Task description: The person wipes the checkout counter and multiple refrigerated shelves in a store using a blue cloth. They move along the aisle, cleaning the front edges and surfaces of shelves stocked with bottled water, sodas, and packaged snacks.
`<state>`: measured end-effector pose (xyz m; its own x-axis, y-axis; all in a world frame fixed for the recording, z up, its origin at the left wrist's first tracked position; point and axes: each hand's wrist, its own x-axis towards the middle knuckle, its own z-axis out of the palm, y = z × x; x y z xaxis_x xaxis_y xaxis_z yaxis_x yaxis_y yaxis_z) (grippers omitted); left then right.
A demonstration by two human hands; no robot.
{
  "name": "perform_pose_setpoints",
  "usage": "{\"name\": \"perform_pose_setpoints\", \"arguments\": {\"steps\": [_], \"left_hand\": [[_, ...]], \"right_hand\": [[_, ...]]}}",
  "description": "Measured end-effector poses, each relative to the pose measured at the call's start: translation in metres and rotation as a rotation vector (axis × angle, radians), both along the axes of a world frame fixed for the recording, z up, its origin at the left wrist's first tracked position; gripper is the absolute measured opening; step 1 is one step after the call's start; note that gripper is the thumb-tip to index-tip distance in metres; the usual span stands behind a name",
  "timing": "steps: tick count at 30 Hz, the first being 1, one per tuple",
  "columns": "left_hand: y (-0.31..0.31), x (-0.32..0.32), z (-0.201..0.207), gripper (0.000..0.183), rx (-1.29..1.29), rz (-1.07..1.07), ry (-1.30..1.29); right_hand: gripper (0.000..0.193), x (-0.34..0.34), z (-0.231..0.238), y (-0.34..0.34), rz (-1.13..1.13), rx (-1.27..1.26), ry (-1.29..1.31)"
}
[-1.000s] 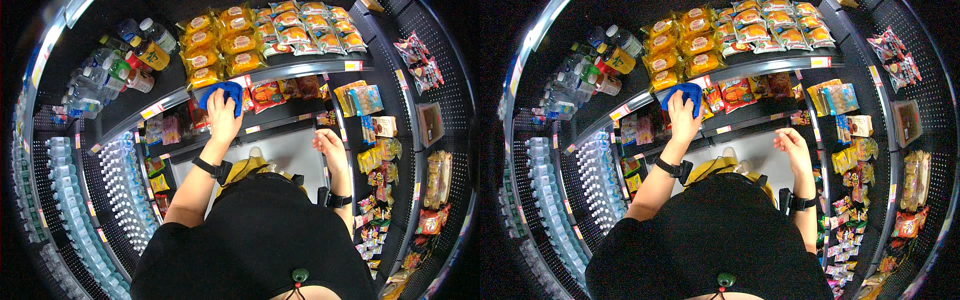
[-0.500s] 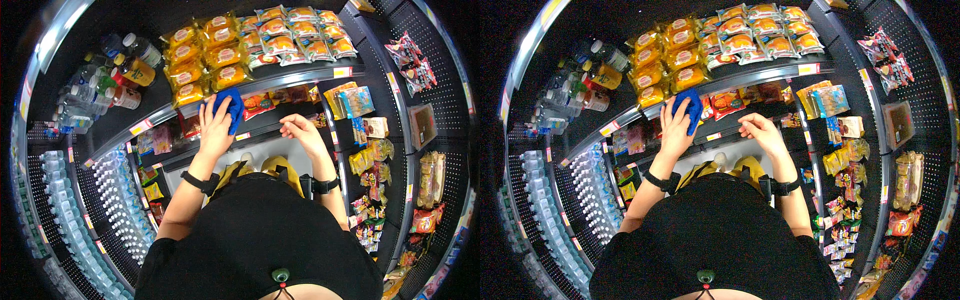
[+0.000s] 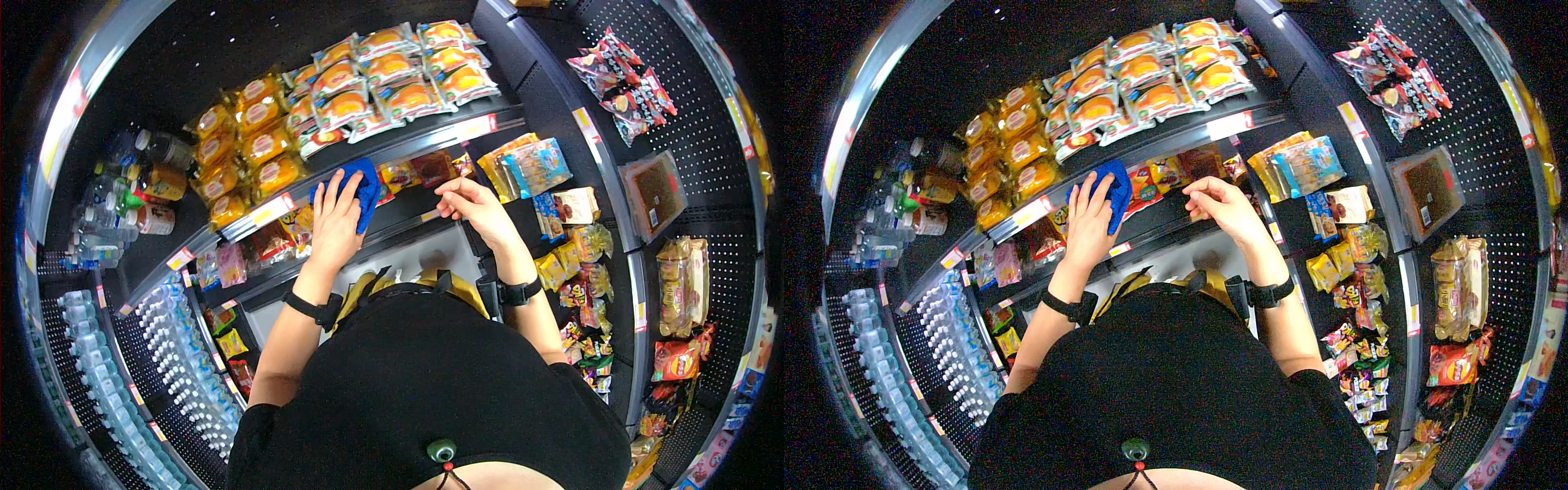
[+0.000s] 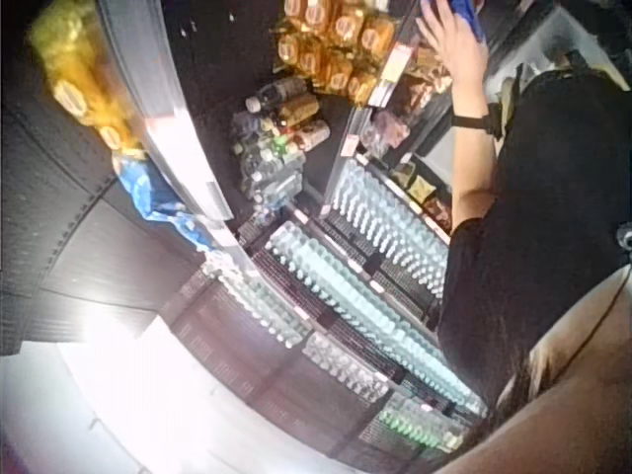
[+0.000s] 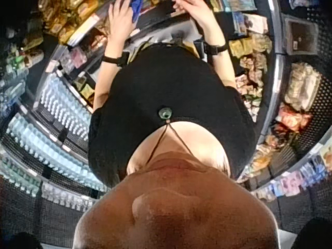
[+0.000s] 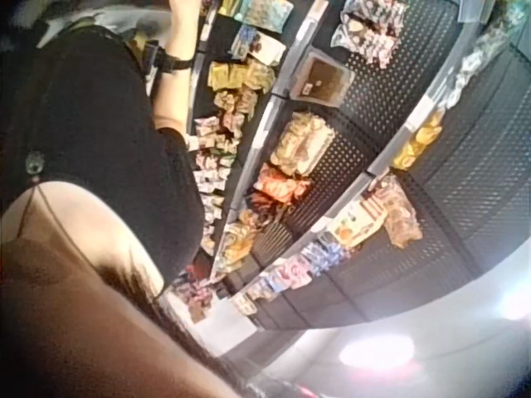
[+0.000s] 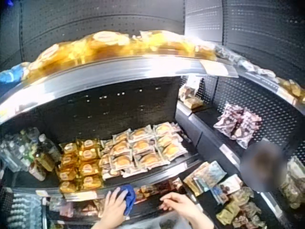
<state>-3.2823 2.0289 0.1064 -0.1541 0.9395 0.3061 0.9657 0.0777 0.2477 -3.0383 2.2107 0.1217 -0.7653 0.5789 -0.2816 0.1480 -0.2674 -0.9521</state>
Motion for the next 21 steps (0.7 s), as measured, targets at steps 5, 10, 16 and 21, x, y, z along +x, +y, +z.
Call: {"name": "perform_pose_setpoints", "arguments": {"steps": [5,10,16,21], "left_hand": [[0.062,0.034,-0.004,0.021,0.021,-0.067,0.029],[0.127,0.072,0.000,0.018,0.017,-0.153,0.022],[0.196,0.117,0.000,0.016,0.064,-0.224,-0.007],[0.248,0.152,0.000,0.026,0.078,-0.283,0.063]], "right_hand": [[0.019,0.047,-0.004,0.038,-0.068,0.020,-0.005],[0.020,0.096,-0.012,0.064,-0.163,0.011,0.006],[0.021,0.145,-0.016,0.080,-0.218,0.014,-0.036],[0.021,0.179,-0.019,0.080,-0.338,-0.004,-0.020]]}}
